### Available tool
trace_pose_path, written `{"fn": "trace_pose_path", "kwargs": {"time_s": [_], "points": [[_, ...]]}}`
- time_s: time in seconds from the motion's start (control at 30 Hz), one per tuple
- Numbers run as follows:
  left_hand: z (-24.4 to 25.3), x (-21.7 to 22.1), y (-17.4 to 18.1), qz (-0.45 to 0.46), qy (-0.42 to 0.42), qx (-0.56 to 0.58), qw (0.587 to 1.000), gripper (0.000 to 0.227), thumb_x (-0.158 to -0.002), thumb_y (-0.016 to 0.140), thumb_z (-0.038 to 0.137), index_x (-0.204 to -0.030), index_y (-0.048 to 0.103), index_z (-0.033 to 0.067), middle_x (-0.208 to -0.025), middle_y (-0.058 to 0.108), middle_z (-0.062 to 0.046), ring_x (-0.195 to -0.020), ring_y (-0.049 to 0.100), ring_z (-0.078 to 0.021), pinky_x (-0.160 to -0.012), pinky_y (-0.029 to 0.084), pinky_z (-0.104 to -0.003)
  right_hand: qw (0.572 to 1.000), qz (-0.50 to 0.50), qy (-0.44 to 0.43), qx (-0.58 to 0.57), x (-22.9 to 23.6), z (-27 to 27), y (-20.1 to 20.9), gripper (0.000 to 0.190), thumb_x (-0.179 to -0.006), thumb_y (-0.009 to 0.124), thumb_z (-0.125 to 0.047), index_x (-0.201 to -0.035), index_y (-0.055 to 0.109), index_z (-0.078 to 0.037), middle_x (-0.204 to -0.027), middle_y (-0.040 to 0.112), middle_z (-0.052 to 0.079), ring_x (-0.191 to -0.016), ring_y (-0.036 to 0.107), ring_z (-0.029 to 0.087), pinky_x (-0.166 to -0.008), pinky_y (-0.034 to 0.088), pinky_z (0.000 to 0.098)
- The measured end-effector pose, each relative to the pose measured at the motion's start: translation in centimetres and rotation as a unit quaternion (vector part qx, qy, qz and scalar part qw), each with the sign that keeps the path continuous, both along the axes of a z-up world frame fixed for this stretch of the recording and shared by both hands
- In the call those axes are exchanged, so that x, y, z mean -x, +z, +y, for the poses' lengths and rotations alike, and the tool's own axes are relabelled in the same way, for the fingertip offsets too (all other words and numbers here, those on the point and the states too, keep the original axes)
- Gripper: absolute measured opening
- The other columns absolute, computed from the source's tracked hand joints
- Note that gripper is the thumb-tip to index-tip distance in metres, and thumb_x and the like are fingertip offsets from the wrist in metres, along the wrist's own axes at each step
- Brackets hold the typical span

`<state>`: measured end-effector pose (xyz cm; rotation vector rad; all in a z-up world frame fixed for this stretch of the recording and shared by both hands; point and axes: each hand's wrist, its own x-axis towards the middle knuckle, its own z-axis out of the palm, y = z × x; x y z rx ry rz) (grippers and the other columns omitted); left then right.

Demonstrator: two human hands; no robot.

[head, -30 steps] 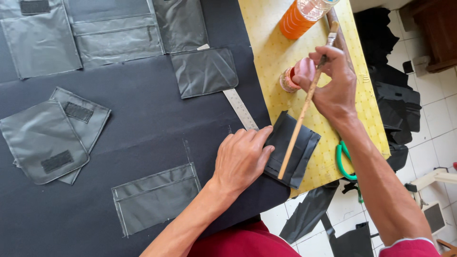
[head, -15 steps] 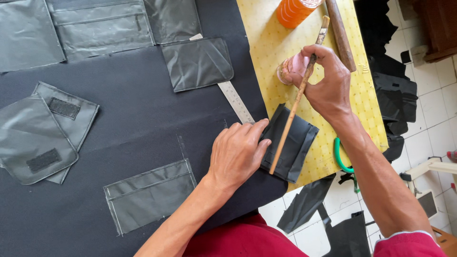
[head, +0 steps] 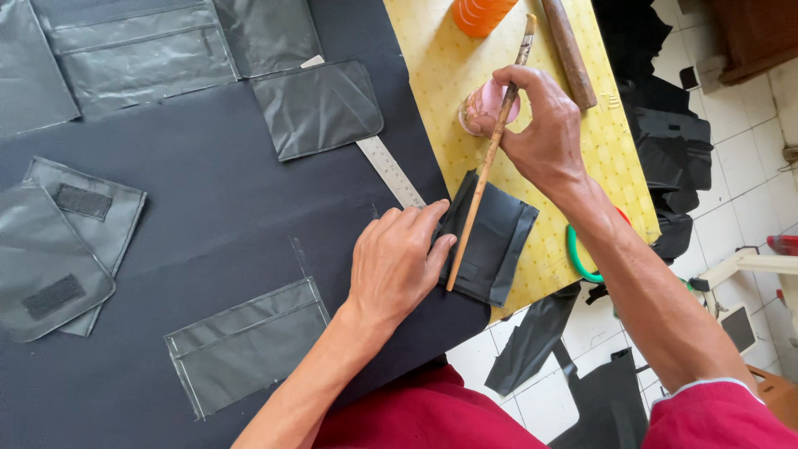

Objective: The person applies adhesive to the edges of a black fabric pouch using a wooden stick. They then press the glued edges together to seal the pouch and smooth the seam with their fingers.

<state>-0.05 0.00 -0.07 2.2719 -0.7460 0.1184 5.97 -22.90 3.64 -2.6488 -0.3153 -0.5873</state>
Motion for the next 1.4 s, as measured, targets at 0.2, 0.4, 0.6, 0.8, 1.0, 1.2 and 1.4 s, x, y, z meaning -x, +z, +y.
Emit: {"fn": "trace_pose_path", "kwargs": {"time_s": [0.2,0.4,0.6,0.8,1.0,1.2,1.4], "points": [[0.0,0.0,-0.3,0.003,-0.002,0.008,1.0,0.039,-0.081,0.075,0.028,-0.115,0.065,0.0145,-0.08,0.064,-0.001,-0.071,0.057,-0.0259,-0.057,0.045,-0.04,0.997,0.047,0.024,-0.047,1.2,-0.8,1.7,0.059,-0.081,0.088,-0.005,-0.127,0.051,0.001,-0.125,0.062,0.02,-0.115,0.06,0.034,-0.101,0.049,0.0436],[0.0,0.0,-0.4,0.001,0.001,0.005,1.0,0.039,-0.081,0.077,0.028,-0.115,0.065,0.0145,-0.079,0.064,-0.001,-0.069,0.056,-0.0254,-0.055,0.045,-0.04,0.997,0.07,0.044,0.008,2.7,-5.6,4.0,0.039,-0.093,0.073,0.019,-0.123,0.051,0.009,-0.122,0.063,0.027,-0.104,0.066,0.036,-0.088,0.053,0.0433],[0.0,0.0,-0.4,0.004,-0.001,0.005,1.0,0.038,-0.081,0.077,0.028,-0.115,0.065,0.0154,-0.079,0.063,0.0,-0.07,0.056,-0.0245,-0.055,0.044,-0.039,0.969,0.131,0.055,0.201,4.2,-10.8,3.0,0.027,-0.095,0.071,0.005,-0.121,0.064,-0.001,-0.12,0.072,0.013,-0.103,0.064,0.031,-0.085,0.052,0.0422],[0.2,-0.3,-0.1,0.016,-0.017,0.021,1.0,0.039,-0.081,0.078,0.024,-0.116,0.065,0.014,-0.083,0.067,0.004,-0.071,0.058,-0.0236,-0.057,0.046,-0.039,0.972,0.076,0.084,0.206,4.4,-9.5,1.3,0.039,-0.087,0.058,0.017,-0.123,0.064,0.004,-0.123,0.07,0.022,-0.107,0.065,0.038,-0.091,0.051,0.0458],[0.2,-0.4,-0.1,0.029,-0.028,0.024,0.999,0.038,-0.082,0.077,0.022,-0.117,0.065,0.0133,-0.081,0.066,0.005,-0.069,0.057,-0.0239,-0.059,0.047,-0.039,0.959,0.1,0.084,0.25,4.0,-9.0,-0.4,0.04,-0.096,0.047,0.013,-0.13,0.064,0.002,-0.116,0.068,0.023,-0.105,0.061,0.04,-0.087,0.05,0.0479],[0.2,-0.3,0.0,0.036,-0.03,0.02,0.999,0.035,-0.083,0.075,0.022,-0.116,0.065,0.016,-0.08,0.065,0.006,-0.07,0.057,-0.0225,-0.058,0.044,-0.038,0.952,0.105,0.064,0.279,4.9,-10.3,-1.5,0.065,-0.082,0.048,0.021,-0.135,0.066,-0.01,-0.127,0.06,0.028,-0.112,0.06,0.045,-0.086,0.049,0.0523],[0.1,0.0,1.5,0.147,-0.037,0.053,0.987,0.034,-0.085,0.068,0.018,-0.118,0.064,0.0187,-0.079,0.063,0.008,-0.069,0.061,-0.0199,-0.048,0.046,-0.039,0.975,0.069,0.014,0.209,8.9,-8.1,2.3,0.05,-0.092,0.046,0.021,-0.133,0.063,-0.002,-0.133,0.056,0.034,-0.122,0.056,0.048,-0.096,0.047,0.0625]]}}
